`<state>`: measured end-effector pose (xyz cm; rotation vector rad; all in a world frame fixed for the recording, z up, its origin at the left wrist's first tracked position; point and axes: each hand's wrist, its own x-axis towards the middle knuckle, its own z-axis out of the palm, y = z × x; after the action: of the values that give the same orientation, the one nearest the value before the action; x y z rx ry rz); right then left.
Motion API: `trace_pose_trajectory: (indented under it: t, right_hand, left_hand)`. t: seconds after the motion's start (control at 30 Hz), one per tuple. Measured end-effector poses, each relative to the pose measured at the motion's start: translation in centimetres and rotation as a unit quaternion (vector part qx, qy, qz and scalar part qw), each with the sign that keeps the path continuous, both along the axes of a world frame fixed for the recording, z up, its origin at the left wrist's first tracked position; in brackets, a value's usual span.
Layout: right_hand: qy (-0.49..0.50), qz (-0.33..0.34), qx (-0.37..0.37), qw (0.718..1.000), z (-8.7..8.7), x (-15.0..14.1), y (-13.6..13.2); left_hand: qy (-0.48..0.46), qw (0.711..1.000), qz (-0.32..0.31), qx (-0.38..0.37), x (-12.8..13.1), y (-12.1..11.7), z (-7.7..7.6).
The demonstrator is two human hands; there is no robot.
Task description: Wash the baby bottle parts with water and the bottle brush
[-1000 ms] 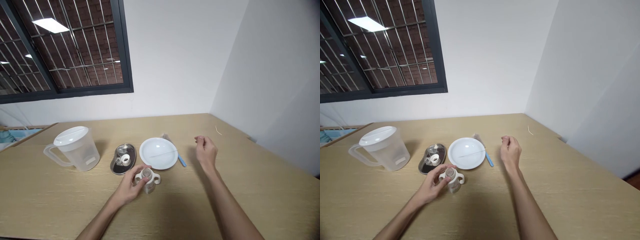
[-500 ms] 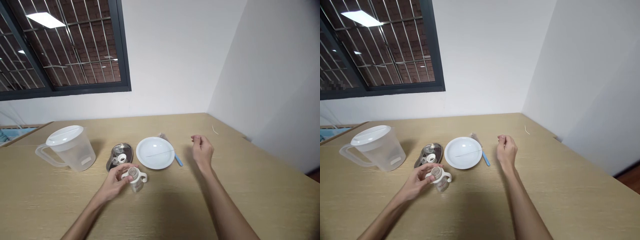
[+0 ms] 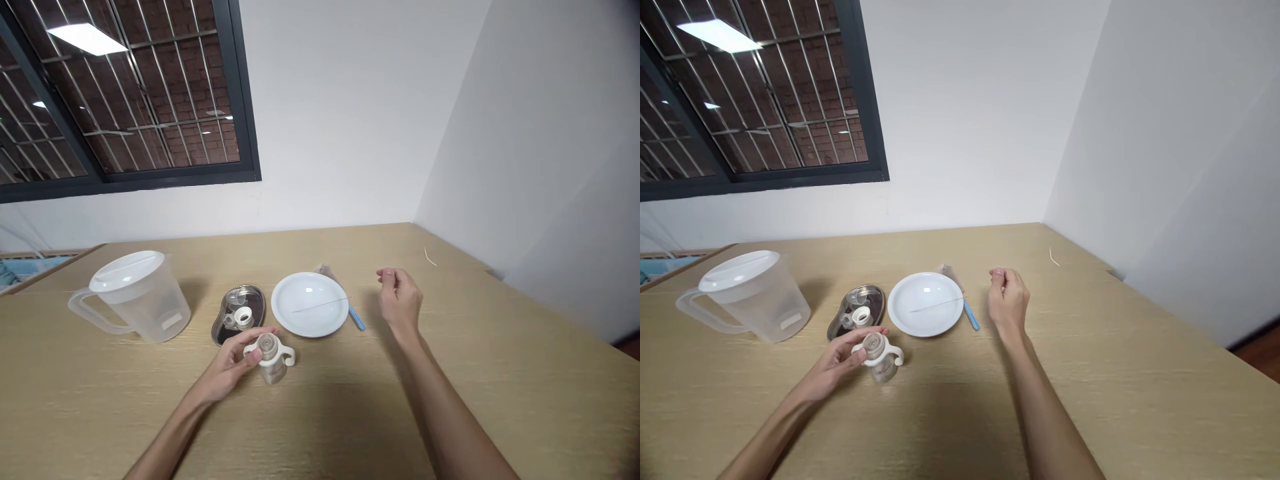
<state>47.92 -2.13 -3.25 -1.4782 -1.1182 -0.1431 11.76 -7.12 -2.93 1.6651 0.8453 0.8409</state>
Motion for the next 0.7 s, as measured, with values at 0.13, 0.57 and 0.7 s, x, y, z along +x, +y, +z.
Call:
trace_pose_trajectory:
  t: [0.13,0.57,0.7]
  right_hand:
    - [0.001,-0.003,0.005,1.000,0.2,0.0,-0.1]
    - [0.007,-0.009,0.011,1.000,0.4,0.0,-0.2]
    - [0.002,-0.013,0.010,1.000,0.4,0.0,-0.1]
  left_hand:
    - [-0.020,1.000,0.011,0.004,-0.1,0.2,-0.8]
    - [-0.085,0.996,0.005,0.001,-1.0,0.6,-1.3]
    - [-0.101,0.983,0.129,0.079,-2.5,1.7,0.3]
